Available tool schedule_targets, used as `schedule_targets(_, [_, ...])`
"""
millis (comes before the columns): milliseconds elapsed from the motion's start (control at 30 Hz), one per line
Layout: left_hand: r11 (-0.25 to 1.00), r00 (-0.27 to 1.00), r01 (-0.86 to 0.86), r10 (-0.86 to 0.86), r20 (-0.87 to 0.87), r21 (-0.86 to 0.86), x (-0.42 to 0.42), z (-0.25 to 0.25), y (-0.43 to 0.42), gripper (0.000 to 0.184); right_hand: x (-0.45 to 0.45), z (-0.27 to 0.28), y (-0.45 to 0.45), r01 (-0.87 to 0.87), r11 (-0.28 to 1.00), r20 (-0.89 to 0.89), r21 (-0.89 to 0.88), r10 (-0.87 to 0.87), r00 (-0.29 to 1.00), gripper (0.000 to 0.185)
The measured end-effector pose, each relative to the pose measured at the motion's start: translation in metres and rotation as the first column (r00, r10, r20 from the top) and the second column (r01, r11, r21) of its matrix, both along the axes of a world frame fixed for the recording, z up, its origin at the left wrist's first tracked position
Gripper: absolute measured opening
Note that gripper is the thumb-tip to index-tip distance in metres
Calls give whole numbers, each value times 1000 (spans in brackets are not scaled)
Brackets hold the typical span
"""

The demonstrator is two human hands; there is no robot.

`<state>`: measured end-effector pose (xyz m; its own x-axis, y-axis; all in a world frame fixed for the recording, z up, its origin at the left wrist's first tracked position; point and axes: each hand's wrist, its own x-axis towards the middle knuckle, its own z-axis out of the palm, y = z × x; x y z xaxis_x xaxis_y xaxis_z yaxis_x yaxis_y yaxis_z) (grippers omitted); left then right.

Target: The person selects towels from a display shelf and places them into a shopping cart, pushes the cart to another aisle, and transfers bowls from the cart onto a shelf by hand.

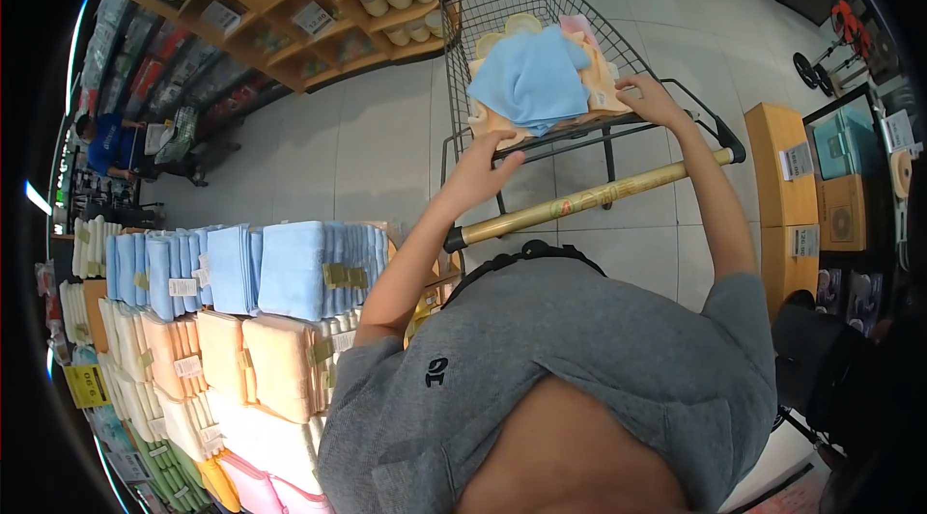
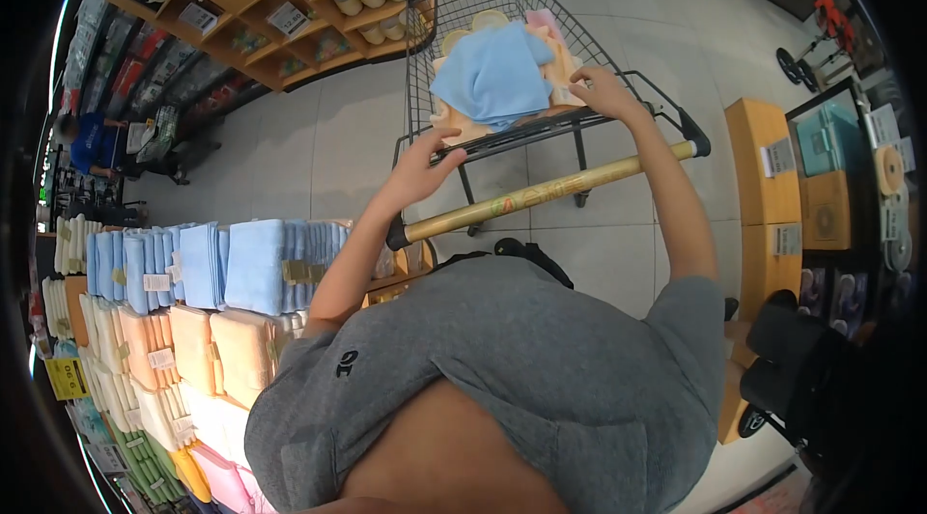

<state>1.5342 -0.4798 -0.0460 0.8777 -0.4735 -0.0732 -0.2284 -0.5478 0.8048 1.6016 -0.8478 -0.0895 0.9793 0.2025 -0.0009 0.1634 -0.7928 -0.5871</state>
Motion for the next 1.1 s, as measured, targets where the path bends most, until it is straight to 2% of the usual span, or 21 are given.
schedule_targets(67, [998,956,22,-38,292,58,-45,5,0,46,-25,2,-11,121,979,68,162,-133,989,31])
schedule_targets(167, [968,962,-15,-54,267,250,-78,8,-3,45,-51,-15,-27,224,928,-119,296,-197,973,28])
schedule_targets(267, [977,924,-64,-19,382,205,-78,15,-5,58,-62,-6,-5,204,972,22,118,-208,978,26])
schedule_targets(300, [969,918,-32,-69,391,246,-78,19,-4,63,-67,-3,1,234,969,5,79,-236,972,26])
schedule_targets(400, [936,880,35,-195,433,351,-82,25,1,76,-81,2,11,240,971,139,23,-240,961,26])
schedule_targets(467, [911,845,42,-252,472,410,-82,21,9,84,-97,14,26,321,944,229,-72,-297,927,27])
schedule_targets(567, [920,875,18,-204,439,391,-85,17,19,86,-116,24,45,408,905,274,-119,-365,890,28])
schedule_targets(667, [937,893,50,-197,405,346,-87,20,30,88,-132,27,61,460,869,233,-185,-416,879,31])
schedule_targets(700, [935,899,69,-210,385,349,-87,21,34,88,-135,37,70,478,843,124,-246,-462,878,34])
schedule_targets(800, [924,920,116,-238,311,364,-87,25,46,88,-148,40,87,513,816,83,-267,-511,856,37])
schedule_targets(900, [897,944,127,-241,227,422,-86,32,54,84,-159,40,103,540,812,74,-221,-538,840,40])
schedule_targets(1033, [881,940,131,-256,225,454,-76,25,62,84,-152,40,112,571,801,-5,-178,-581,814,44])
schedule_targets(1100, [904,944,124,-235,233,408,-70,30,65,83,-146,35,115,565,806,-20,-175,-576,817,46])
